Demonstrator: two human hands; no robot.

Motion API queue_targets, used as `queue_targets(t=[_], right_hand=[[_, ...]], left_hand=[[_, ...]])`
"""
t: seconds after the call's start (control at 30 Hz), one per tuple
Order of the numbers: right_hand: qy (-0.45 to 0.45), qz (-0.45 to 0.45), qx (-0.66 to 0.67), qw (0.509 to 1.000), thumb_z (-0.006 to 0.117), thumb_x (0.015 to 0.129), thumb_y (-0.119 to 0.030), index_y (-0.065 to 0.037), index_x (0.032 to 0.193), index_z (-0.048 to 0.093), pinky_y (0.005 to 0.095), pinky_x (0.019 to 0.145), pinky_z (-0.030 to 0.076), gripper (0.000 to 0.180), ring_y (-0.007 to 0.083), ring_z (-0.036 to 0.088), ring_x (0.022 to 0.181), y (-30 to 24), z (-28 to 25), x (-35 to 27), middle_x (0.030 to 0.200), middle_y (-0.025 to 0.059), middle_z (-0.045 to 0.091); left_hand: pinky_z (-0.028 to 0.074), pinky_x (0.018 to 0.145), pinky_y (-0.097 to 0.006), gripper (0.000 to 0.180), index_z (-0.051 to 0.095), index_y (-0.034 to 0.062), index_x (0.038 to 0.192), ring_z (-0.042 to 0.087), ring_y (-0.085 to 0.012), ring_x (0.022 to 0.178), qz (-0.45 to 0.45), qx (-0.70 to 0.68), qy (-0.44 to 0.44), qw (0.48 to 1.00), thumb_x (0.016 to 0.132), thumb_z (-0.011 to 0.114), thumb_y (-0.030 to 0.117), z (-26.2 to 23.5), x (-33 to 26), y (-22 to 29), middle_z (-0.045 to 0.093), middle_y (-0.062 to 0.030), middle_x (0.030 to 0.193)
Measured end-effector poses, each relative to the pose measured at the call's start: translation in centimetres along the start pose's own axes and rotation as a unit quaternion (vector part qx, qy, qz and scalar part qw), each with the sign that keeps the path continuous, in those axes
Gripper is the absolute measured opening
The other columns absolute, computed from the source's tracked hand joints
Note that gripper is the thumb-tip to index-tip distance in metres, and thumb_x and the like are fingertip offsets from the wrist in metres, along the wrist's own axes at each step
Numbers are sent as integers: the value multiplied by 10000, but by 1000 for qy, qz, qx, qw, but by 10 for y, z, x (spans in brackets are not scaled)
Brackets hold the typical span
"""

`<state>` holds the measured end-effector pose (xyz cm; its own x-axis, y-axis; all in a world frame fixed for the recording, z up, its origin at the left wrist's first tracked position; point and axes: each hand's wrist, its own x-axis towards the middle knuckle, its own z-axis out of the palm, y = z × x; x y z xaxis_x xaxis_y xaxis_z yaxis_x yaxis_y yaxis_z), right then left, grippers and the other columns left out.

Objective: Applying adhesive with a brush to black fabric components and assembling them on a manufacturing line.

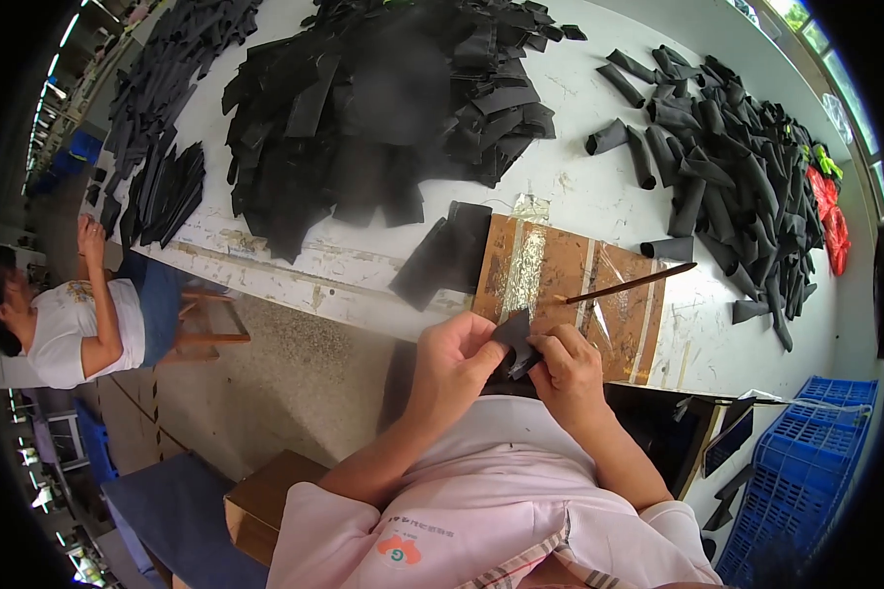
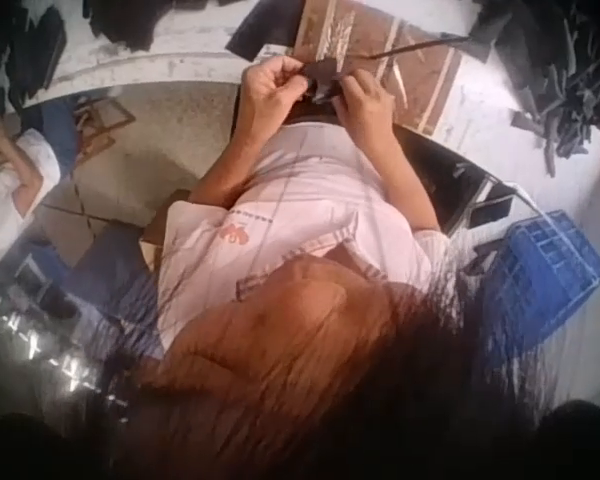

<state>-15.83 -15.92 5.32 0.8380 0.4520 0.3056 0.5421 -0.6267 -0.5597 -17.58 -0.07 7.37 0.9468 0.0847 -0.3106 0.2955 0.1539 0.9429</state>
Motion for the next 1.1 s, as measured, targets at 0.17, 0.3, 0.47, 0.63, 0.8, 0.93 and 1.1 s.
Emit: queue_targets(t=[0.17, 0.3, 0.47, 0.63, 0.8, 0.93, 1.1], right_hand=[[-118, 106, 59, 986, 677, 694, -146, -3, 865, 569, 311, 552, 451, 247, 233, 548, 622, -17, -36, 0, 736, 88, 520], [-7, 82, 158, 984, 674, 704, -204, -47, 914, 572, 295, 533, 456, 281, 200, 538, 612, -23, -48, 6, 777, 68, 523], [26, 82, 192, 978, 704, 659, -114, -17, 897, 576, 280, 489, 450, 287, 197, 559, 595, -23, -36, 2, 797, 81, 542], [43, 29, 108, 993, 653, 654, -4, -6, 869, 572, 296, 484, 441, 229, 223, 549, 593, -19, -36, 6, 763, 98, 524], [70, 10, 5, 997, 631, 631, 19, -6, 846, 553, 315, 483, 434, 230, 234, 536, 603, -16, -19, 7, 748, 94, 498], [101, 31, 5, 994, 628, 599, 17, -11, 823, 536, 332, 491, 435, 243, 249, 532, 610, -5, -5, 11, 750, 95, 490], [110, 60, 49, 991, 620, 596, 26, -9, 818, 531, 341, 503, 441, 242, 261, 534, 615, -6, -9, 12, 744, 100, 488]], left_hand=[[387, 481, -167, 44, 556, -15, 739, 462, -10, 530, 125, 137, 51, 981, 748, 595, 1, -1, -2, 12, 542, 19, 606], [426, 496, -223, 69, 547, -24, 803, 538, -76, 560, 105, 143, -1, 984, 741, 573, -40, 10, -5, 17, 581, -73, 618], [437, 511, -201, 81, 549, -20, 806, 539, -52, 582, 116, 118, -49, 985, 740, 584, -52, 19, -7, 16, 589, -45, 653], [451, 503, -240, 103, 554, -7, 818, 567, -83, 583, 109, 134, -71, 982, 731, 569, -61, 20, -5, 16, 600, -82, 666], [399, 441, -170, 111, 563, -13, 803, 497, -26, 505, 292, 266, 62, 917, 723, 562, -88, 30, 2, -1, 566, 4, 624], [340, 393, -149, 123, 551, -4, 780, 481, -19, 480, 77, -22, 25, 996, 707, 567, -103, 28, 13, 0, 569, -20, 632], [297, 389, -130, 259, 541, 4, 890, 453, -7, 495, -65, -206, -76, 973, 670, 555, -131, 14, 21, 3, 572, -27, 681]])
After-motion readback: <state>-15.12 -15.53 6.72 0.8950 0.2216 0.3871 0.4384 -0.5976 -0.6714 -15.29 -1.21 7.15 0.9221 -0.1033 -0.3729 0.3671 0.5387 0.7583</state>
